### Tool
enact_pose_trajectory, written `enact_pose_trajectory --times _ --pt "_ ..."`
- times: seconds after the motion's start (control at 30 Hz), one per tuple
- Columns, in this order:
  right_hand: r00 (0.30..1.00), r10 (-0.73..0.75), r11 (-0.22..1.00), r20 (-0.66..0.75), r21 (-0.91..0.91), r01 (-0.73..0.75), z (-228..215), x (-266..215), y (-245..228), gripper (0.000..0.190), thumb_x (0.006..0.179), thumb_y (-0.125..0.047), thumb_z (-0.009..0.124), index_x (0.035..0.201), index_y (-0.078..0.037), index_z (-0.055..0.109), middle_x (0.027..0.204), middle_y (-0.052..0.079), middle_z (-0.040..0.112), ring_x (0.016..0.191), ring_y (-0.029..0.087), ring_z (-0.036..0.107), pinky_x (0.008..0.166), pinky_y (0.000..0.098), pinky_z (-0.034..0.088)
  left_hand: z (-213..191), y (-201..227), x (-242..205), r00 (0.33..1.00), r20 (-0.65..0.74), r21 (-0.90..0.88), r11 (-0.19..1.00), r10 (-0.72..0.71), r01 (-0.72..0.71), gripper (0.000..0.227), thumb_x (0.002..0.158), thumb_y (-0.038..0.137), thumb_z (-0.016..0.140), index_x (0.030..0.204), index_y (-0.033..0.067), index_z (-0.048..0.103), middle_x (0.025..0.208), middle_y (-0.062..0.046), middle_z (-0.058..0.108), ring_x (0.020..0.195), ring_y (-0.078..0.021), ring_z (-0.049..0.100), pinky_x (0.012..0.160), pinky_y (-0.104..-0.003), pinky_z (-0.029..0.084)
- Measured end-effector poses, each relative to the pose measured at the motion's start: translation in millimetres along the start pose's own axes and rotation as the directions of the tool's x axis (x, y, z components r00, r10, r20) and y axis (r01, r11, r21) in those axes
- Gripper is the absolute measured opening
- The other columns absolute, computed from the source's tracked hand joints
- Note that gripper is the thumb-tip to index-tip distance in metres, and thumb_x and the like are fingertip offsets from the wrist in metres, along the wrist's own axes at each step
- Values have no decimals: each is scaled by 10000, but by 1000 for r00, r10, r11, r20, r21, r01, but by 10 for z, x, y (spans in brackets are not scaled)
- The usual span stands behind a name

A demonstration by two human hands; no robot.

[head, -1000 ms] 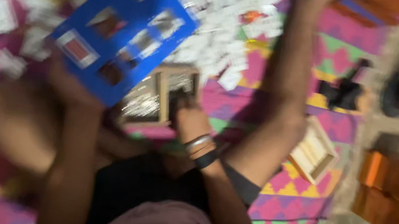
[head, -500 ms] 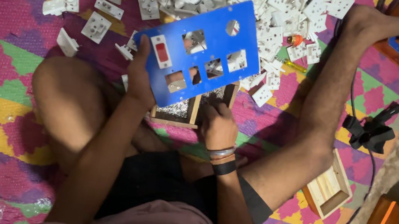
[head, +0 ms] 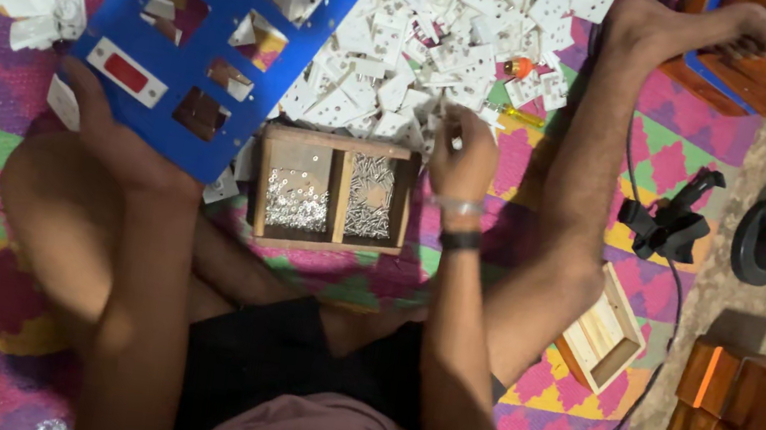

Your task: The person sits on the floor and assembles white plastic electrical components onto green and blue plastic boards. They pick up small parts from a wooden box and the surrounding pile, place them into slots on the boards, and press them into place.

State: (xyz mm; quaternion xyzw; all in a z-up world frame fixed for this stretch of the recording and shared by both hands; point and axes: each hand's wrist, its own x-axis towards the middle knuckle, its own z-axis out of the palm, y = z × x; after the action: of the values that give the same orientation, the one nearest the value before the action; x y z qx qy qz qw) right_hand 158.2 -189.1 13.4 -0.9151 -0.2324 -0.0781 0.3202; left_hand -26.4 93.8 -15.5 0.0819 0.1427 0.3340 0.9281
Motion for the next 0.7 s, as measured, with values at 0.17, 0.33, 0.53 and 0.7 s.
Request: enact_pose_trajectory --times 0.17,0.33,0.53,0.7 --pt "973 -230 958 -7 -178 225 318 338 333 406 739 -125 788 1112 8 700 1029 196 674 861 367 654 758 436 539 26 -146 -29 997 -68 3 1000 22 -22 653 1113 502 435 1531 6 503 1397 -189 646 1224 -329 659 1062 -472 575" --pt "998 61 998 5 4 -61 578 744 446 239 901 -81 689 1139 -79 715 1052 115 684 902 272 695 830 389 553 143 -137 -44 997 -76 98 995 -8 16 620 1034 570 457 1470 132 503 1350 -134 656 1185 -356 664 981 -568 579" --pt "975 -17 768 223 -621 156 881 1193 336 262 662 -333 848 822 -137 780 1075 109 674 1069 375 558 790 558 445 86 -209 -6 988 -140 78 993 -72 84 720 1035 607 430 1476 47 530 1350 -142 664 1174 -363 671 986 -563 579" --pt "969 164 902 184 -426 -72 857 1130 216 173 685 -257 813 825 -168 762 953 41 720 1054 316 551 876 556 375 18 -314 5 995 -96 77 996 -30 37 712 1095 551 436 1530 -8 506 1432 -166 637 1290 -323 649 1066 -448 551"
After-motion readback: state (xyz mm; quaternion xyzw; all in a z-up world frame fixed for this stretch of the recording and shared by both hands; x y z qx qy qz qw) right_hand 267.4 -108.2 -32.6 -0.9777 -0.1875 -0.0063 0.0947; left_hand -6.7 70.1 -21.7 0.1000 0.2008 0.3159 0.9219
